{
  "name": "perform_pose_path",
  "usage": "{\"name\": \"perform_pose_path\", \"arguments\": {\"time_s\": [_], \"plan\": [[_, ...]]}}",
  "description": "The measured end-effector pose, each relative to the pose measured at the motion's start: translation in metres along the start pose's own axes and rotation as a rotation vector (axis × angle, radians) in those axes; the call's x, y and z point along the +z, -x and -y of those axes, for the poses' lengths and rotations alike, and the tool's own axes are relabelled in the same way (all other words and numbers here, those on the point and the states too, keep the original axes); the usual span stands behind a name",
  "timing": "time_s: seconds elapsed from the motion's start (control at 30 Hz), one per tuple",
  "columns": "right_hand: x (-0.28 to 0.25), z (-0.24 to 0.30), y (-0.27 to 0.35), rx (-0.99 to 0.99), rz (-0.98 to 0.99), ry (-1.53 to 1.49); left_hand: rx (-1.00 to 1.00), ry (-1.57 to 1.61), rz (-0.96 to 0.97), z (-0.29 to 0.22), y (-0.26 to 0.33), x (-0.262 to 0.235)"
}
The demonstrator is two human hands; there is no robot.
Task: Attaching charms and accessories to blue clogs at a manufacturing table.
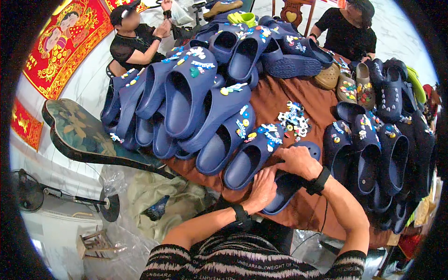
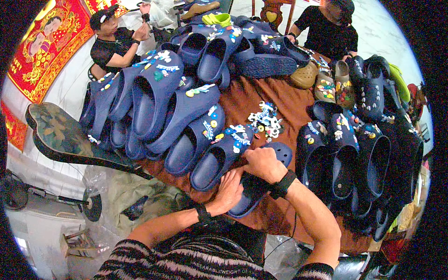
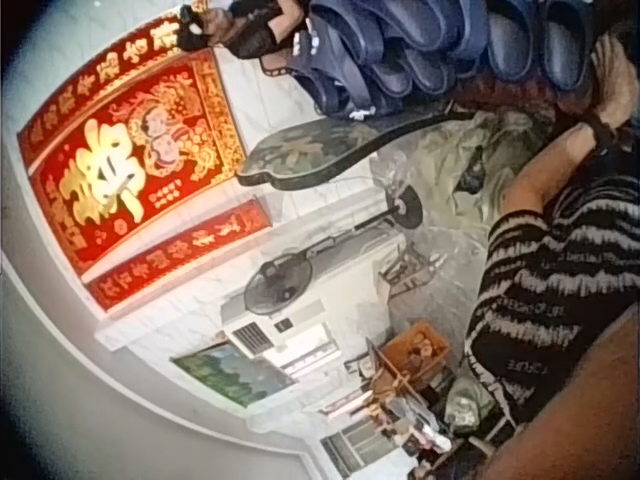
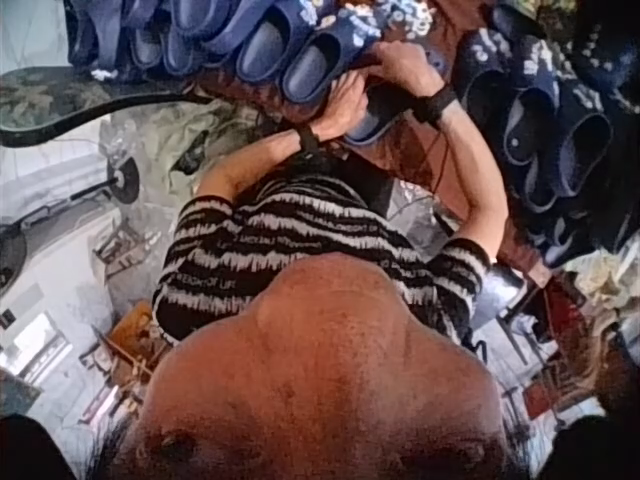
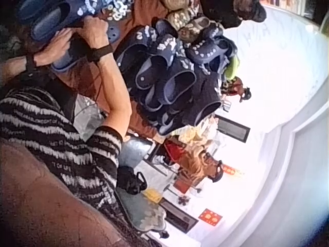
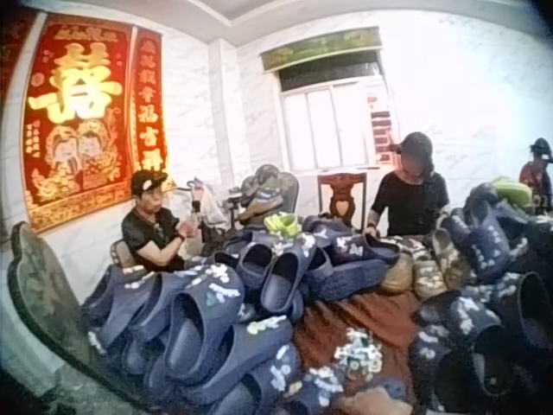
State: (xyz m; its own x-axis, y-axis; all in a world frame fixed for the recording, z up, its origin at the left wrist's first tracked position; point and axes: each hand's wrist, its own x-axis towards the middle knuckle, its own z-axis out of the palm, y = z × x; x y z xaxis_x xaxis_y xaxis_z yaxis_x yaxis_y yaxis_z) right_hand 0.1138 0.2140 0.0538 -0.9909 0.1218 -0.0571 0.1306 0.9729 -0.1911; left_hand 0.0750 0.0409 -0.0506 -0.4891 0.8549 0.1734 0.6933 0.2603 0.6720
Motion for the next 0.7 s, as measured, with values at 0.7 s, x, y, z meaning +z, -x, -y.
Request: {"name": "perform_pose_path", "arguments": {"time_s": [0.7], "plan": [[0.029,-0.073,0.01,0.437,-0.239,-1.887,-0.022,0.067,-0.005,-0.002,-0.011,-0.006]]}}
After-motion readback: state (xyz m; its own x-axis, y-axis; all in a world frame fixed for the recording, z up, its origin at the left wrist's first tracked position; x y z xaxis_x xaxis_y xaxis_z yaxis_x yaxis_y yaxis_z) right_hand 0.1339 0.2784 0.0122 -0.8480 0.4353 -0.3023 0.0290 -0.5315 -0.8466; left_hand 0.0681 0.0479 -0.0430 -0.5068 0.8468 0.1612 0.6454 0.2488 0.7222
